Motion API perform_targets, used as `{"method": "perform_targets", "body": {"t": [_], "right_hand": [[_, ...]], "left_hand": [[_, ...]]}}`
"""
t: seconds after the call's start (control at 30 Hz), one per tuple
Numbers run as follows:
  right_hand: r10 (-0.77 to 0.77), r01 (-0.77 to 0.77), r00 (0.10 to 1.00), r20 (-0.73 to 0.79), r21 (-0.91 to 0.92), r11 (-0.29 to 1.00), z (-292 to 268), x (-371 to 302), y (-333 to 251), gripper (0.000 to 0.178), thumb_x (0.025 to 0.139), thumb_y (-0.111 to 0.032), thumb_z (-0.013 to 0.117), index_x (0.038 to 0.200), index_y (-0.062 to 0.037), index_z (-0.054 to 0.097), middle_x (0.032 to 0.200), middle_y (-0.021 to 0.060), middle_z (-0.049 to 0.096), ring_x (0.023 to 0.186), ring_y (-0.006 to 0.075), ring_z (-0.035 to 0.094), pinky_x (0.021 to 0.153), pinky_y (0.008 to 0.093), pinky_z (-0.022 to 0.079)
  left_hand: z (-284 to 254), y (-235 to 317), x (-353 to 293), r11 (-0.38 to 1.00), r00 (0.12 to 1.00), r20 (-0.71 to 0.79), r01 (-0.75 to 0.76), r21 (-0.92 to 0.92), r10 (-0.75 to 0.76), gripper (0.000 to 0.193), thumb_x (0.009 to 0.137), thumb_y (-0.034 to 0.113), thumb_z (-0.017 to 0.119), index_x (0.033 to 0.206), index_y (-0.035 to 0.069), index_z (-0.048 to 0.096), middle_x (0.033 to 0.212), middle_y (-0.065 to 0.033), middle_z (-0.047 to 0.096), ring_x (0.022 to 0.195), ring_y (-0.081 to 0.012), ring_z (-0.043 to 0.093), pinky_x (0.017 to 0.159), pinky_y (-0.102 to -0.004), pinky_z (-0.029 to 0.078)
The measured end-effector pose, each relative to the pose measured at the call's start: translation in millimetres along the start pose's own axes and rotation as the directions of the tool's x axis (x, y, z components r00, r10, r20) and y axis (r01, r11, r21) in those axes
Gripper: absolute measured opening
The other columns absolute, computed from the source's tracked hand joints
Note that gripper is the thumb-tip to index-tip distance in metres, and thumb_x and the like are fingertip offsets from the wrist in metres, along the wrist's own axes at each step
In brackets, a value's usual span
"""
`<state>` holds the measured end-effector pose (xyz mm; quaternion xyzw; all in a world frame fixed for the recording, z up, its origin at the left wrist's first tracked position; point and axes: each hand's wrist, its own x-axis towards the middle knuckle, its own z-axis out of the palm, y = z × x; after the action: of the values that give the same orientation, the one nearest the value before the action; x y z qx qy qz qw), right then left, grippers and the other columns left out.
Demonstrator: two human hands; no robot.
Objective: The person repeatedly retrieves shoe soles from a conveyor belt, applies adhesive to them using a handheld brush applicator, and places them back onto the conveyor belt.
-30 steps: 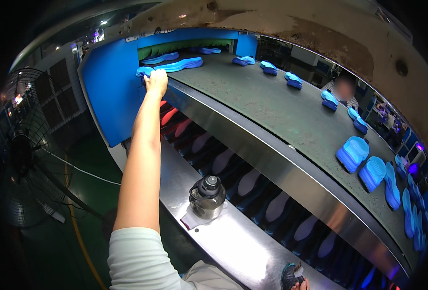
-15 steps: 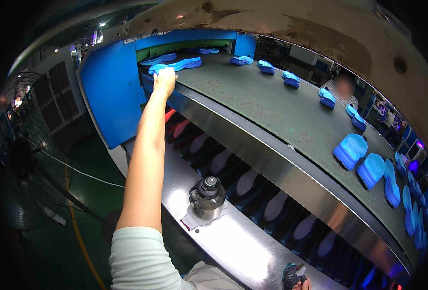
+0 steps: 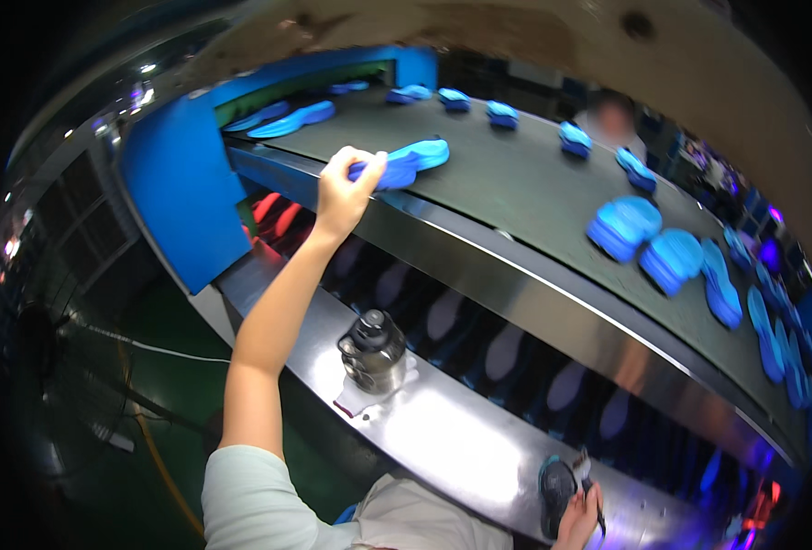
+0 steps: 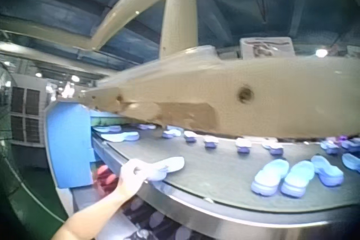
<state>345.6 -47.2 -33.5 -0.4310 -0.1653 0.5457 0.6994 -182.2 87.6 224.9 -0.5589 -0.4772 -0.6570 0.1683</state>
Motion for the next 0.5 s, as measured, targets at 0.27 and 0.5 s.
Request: {"method": "perform_targets", "body": {"t": [0.27, 0.5], "right_hand": [[-0.010, 0.008, 0.998, 0.059, 0.034, 0.999, -10.6, 5.1, -9.2, 0.025, 0.083, -0.004, 0.055, 0.108, 0.0007, 0.053, 0.094, 0.0105, 0.059, 0.075, 0.0153, 0.058, 0.066, 0.0235, 0.049], [-0.004, -0.007, 0.990, 0.143, 0.077, 0.997, -8.4, -11.0, -27.2, 0.023, 0.079, 0.005, 0.054, 0.101, 0.0039, 0.053, 0.099, 0.0151, 0.058, 0.082, 0.0199, 0.058, 0.072, 0.0274, 0.049]], "left_hand": [[-10.7, 53.2, -94.4, -0.140, 0.593, 0.714, 0.724, -0.675, -0.373, 0.042, 0.082, 0.009, 0.049, 0.120, -0.007, 0.040, 0.112, -0.0171, 0.054, 0.103, -0.0252, 0.053, 0.089, -0.0361, 0.043], [-10.6, 107.4, -243.9, -0.452, 0.381, 0.924, 0.831, -0.325, 0.035, 0.082, 0.060, 0.035, 0.065, 0.123, -0.006, 0.036, 0.109, -0.0258, 0.050, 0.102, -0.0395, 0.052, 0.093, -0.0519, 0.037]]}}
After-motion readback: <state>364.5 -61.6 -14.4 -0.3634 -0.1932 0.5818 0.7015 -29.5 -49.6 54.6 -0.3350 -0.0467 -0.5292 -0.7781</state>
